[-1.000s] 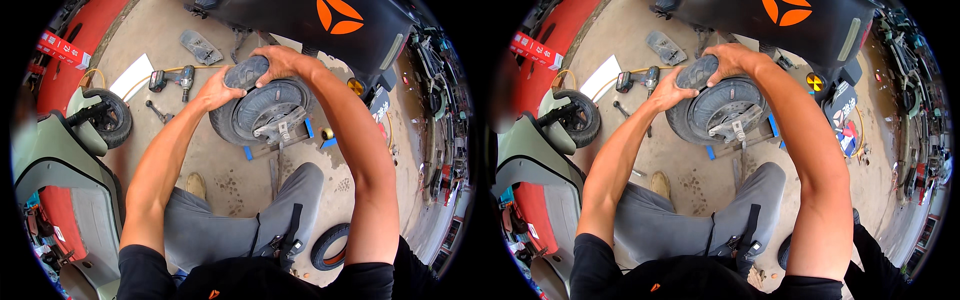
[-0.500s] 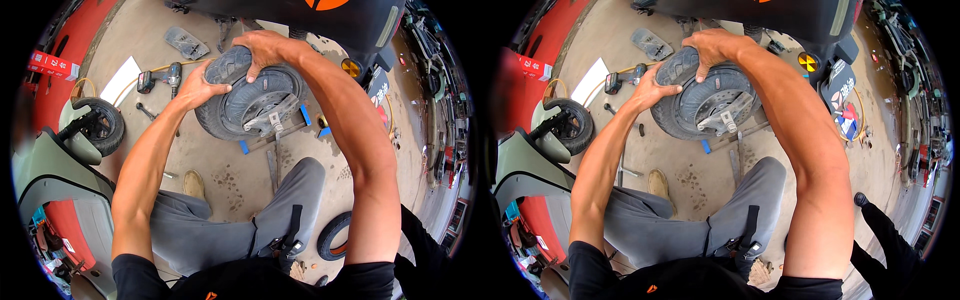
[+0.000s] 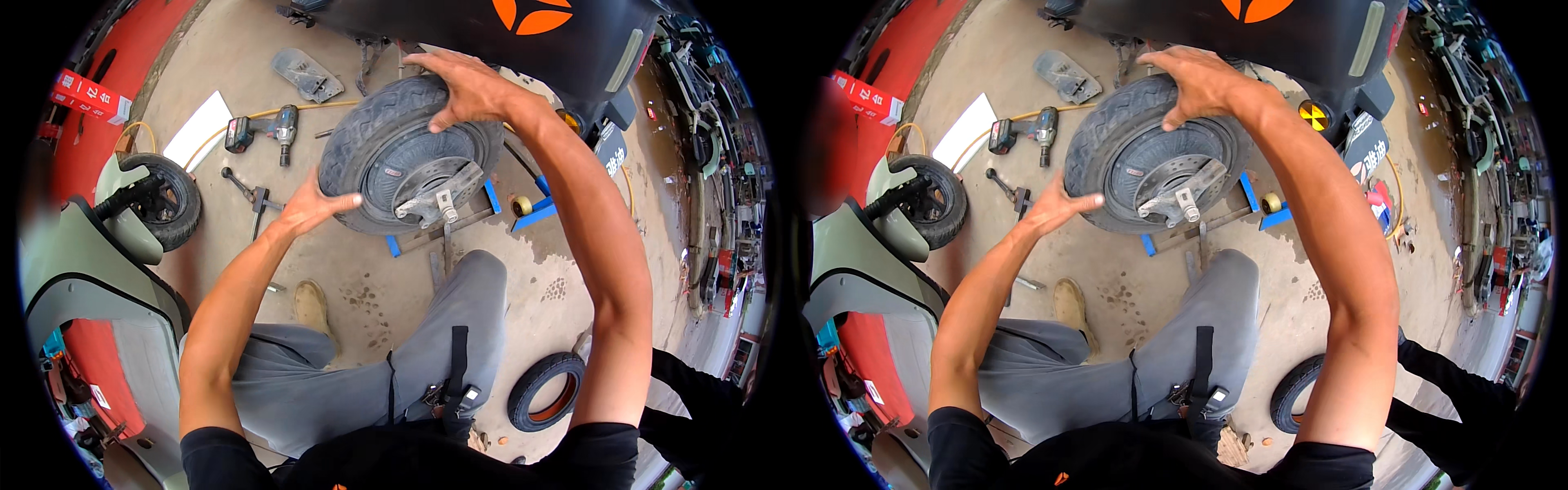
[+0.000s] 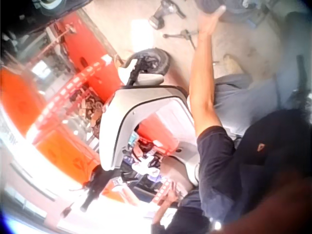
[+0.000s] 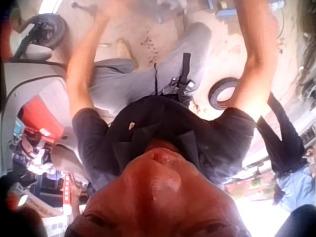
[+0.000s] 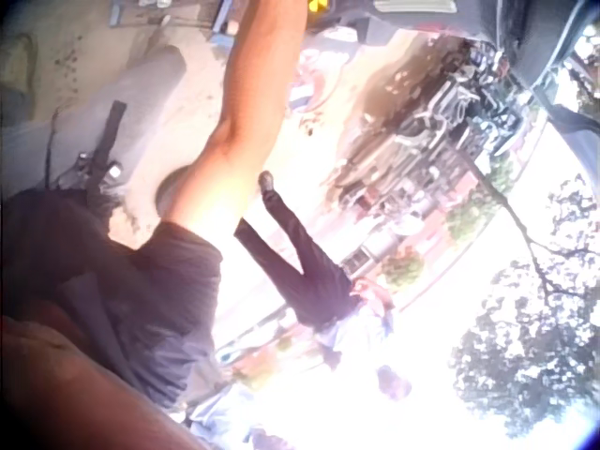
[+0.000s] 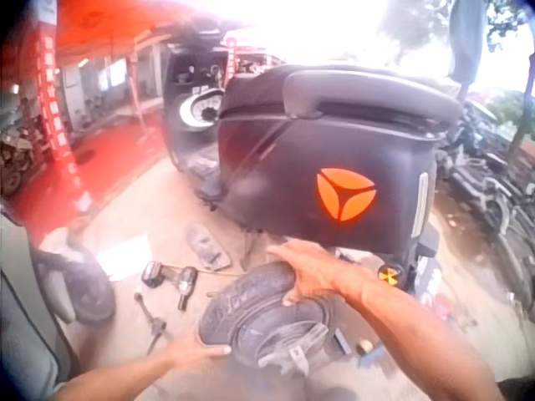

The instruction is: The person removes an old tire from a scooter wheel using a tire lever and a tire changing machine. They then apply a sealant to a new tire and mount it onto the wheel rim using the machine and a lever.

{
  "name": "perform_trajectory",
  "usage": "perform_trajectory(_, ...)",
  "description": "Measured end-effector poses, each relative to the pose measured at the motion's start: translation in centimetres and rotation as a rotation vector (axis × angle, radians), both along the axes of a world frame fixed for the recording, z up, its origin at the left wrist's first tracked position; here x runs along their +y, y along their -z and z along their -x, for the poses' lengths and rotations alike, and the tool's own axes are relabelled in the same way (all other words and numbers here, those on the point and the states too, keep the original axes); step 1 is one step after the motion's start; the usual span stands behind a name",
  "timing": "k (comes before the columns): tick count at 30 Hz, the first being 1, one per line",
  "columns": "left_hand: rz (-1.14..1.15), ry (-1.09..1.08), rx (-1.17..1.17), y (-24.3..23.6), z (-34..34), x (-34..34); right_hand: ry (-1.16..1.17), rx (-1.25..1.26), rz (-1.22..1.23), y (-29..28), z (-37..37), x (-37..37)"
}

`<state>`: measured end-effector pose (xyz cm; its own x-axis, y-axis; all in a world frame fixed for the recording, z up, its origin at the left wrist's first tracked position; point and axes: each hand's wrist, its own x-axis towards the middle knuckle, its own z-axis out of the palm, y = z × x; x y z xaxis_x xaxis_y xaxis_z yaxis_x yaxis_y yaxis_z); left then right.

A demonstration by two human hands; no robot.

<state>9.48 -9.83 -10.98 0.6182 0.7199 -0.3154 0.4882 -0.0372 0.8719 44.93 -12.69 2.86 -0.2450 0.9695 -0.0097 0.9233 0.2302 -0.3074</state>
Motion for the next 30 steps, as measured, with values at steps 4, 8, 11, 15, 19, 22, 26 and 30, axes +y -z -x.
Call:
perform_trajectory(4,-0.351,0.002,-0.030,-7.3,-5.6,1.1,0.064,0.000,0.095,3.3,-2.2,-0.8)
perform_trajectory(8,-0.178,-0.026,0.158,-8.3,-7.8,1.9,-0.005,0.048,0.136,3.8,-1.2,1.6)
perform_trajectory(11,-0.262,-0.116,0.060,-5.4,-6.9,2.4,-0.067,0.057,0.135,3.5,-0.9,2.6)
perform_trajectory(15,-0.238,-0.100,0.073,-6.1,-7.3,2.4,-0.041,0.058,0.103,4.0,-1.0,2.1)
perform_trajectory(19,-0.288,-0.095,0.146,-7.2,-7.5,1.3,-0.011,-0.059,0.056,4.0,-0.3,1.4)
perform_trajectory(22,-0.247,-0.107,0.061,-6.1,-6.8,1.1,-0.078,-0.115,-0.022,3.9,0.2,1.7)
perform_trajectory(26,-0.034,-0.182,-0.268,-3.0,-5.1,-0.8,-0.177,-0.226,-0.058,3.6,2.9,2.6)
perform_trajectory(30,0.021,-0.190,-0.118,1.8,-0.5,-2.4,-0.365,-0.418,-0.083,3.2,10.2,3.5)
